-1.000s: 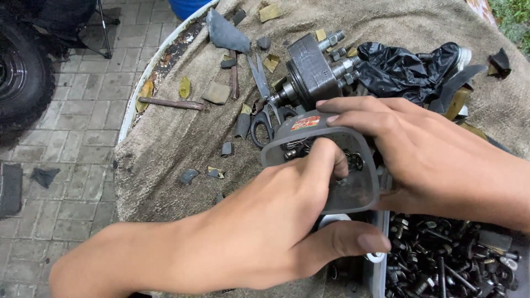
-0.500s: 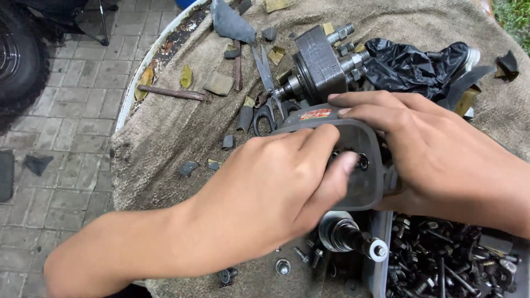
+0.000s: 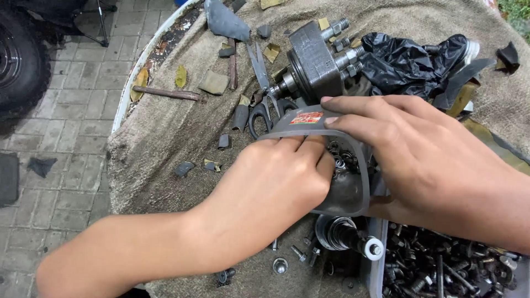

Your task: Sorting small hardware components like washers and nuts from a large container into a smaller one.

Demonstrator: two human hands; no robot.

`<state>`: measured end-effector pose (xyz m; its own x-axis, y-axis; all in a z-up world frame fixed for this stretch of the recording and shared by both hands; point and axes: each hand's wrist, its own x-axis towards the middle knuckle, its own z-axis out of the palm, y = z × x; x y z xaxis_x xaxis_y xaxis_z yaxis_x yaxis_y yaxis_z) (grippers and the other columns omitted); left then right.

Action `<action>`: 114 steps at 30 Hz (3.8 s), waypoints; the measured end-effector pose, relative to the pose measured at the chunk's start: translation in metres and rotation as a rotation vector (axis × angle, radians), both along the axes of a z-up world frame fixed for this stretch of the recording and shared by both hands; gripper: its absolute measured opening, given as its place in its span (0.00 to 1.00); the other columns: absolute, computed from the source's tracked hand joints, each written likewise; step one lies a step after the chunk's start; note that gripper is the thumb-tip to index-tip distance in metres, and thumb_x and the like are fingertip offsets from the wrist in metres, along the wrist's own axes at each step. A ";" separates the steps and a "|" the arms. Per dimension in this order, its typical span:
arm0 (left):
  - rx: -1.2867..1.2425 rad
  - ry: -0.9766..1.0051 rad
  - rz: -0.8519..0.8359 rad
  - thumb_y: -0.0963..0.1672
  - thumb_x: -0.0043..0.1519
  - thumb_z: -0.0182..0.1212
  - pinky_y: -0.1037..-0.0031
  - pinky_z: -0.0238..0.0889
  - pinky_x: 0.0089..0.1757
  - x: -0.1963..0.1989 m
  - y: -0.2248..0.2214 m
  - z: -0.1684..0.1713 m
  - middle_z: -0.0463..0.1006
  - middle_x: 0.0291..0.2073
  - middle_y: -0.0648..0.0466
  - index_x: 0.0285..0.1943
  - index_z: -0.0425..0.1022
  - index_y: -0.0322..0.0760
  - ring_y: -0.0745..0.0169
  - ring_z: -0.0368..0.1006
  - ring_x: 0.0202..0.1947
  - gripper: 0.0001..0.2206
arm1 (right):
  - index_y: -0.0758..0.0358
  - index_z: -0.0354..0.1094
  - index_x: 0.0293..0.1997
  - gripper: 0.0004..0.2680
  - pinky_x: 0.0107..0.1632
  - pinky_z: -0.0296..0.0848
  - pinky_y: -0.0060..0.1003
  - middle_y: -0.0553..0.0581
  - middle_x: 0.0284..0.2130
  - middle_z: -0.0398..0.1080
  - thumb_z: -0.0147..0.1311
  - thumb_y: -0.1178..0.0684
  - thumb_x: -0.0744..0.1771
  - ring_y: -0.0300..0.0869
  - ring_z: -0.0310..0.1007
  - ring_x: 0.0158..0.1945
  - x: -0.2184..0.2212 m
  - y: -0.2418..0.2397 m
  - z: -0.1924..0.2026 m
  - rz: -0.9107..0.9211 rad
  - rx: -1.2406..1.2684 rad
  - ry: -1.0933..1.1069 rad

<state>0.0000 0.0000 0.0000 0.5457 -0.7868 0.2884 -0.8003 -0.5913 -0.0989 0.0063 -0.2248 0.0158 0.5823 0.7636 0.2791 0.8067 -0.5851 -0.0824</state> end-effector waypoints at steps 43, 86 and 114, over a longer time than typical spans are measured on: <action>-0.361 0.434 -0.166 0.36 0.59 0.66 0.58 0.75 0.37 0.016 0.016 0.032 0.77 0.39 0.44 0.42 0.72 0.27 0.46 0.79 0.35 0.07 | 0.69 0.51 0.66 0.43 0.66 0.61 0.53 0.66 0.65 0.63 0.73 0.30 0.55 0.55 0.66 0.65 0.017 -0.006 0.000 -0.024 0.027 0.154; -0.718 0.987 -0.524 0.34 0.61 0.68 0.73 0.79 0.52 -0.022 -0.006 0.001 0.73 0.43 0.47 0.57 0.73 0.28 0.55 0.83 0.42 0.16 | 0.69 0.49 0.67 0.37 0.64 0.59 0.53 0.71 0.65 0.61 0.68 0.37 0.59 0.59 0.65 0.64 0.016 -0.006 0.001 0.028 0.009 0.149; -0.335 0.684 -0.494 0.47 0.71 0.50 0.66 0.68 0.38 -0.019 -0.005 0.018 0.80 0.49 0.57 0.54 0.78 0.40 0.56 0.77 0.44 0.13 | 0.68 0.47 0.69 0.35 0.61 0.60 0.54 0.70 0.65 0.61 0.63 0.33 0.64 0.57 0.66 0.64 0.015 -0.004 0.006 0.044 0.038 0.186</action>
<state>-0.0190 -0.0046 0.0178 0.3047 -0.9100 0.2813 -0.7910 -0.0773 0.6070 0.0214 -0.2290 0.0214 0.5926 0.7807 0.1984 0.8004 -0.5430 -0.2540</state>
